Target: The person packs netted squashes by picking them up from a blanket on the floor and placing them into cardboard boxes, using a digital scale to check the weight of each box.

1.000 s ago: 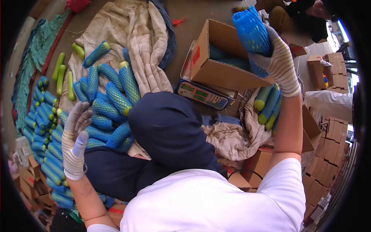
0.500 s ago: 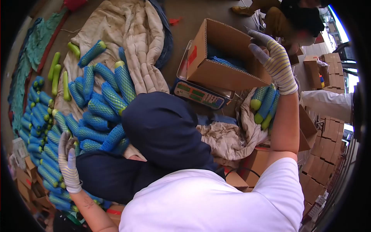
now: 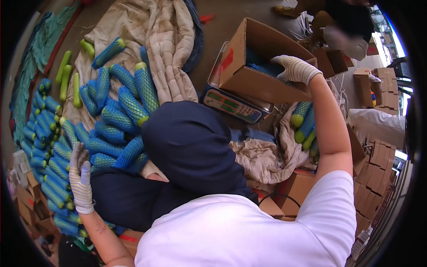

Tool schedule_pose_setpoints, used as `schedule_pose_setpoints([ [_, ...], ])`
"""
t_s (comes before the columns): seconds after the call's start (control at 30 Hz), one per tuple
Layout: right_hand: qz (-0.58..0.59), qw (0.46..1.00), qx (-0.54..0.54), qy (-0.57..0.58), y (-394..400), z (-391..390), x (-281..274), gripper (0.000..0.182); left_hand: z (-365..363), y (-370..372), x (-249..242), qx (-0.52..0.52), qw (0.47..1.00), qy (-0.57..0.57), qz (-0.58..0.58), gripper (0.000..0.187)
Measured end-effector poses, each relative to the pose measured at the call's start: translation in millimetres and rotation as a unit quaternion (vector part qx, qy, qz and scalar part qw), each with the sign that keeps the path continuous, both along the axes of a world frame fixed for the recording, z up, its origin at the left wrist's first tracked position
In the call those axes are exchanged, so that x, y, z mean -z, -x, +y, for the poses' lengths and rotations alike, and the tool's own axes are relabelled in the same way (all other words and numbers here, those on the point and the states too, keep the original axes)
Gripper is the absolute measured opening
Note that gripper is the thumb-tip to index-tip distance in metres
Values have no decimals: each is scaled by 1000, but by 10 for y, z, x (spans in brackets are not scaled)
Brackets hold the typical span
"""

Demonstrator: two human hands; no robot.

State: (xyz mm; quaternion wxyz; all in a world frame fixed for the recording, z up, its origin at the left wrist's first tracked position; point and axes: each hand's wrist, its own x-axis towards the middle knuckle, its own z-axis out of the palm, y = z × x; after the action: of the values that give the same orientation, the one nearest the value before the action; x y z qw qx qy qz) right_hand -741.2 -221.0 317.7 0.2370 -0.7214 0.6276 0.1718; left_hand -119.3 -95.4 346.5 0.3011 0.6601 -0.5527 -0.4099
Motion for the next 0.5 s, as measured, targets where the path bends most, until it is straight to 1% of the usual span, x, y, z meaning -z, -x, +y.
schedule_pose_setpoints([
  [0.07, 71, 992, -19, -100, 92, -146, 408, 60, -78, 49, 66, 24, 999, -30, 14, 58],
  [0.13, 120, 982, -26, -144, -12, -184, 555, 60, -177, 219, 123, 35, 998, -45, 28, 59],
  [0.17, 108, 986, -60, -112, -66, -177, 564, 62, -232, 352, 112, 16, 997, -70, 25, 61],
  [0.2, 113, 984, -75, -119, -140, -193, 500, 63, -279, 341, 190, 55, 997, -53, 4, 60],
  [0.23, 132, 979, -100, -118, -35, -225, 629, 63, -326, 347, 212, 94, 994, -40, -47, 58],
  [0.27, 129, 979, -102, -118, -163, -213, 486, 63, -413, 366, 125, 123, 988, -70, -66, 62],
  [0.3, 98, 985, -107, -94, -27, -187, 606, 66, -460, 344, 111, 118, 988, -66, -74, 62],
  [0.33, 68, 991, -77, -82, 17, -139, 637, 71, -517, 287, 103, 109, 989, -66, -73, 61],
  [0.37, -33, 995, 17, -92, 32, -120, 649, 75, -565, 228, 106, 88, 993, -62, -57, 61],
  [0.4, -12, 997, 12, -74, 58, -91, 705, 72, -608, 164, 111, 69, 995, -58, -40, 60],
  [0.47, -47, 995, 73, -55, 28, -13, 686, 57, -699, 24, 114, 45, 997, -57, -15, 57],
  [0.5, -174, 960, 201, -85, 23, 33, 675, 56, -746, -18, 104, 29, 998, -60, 18, 56],
])
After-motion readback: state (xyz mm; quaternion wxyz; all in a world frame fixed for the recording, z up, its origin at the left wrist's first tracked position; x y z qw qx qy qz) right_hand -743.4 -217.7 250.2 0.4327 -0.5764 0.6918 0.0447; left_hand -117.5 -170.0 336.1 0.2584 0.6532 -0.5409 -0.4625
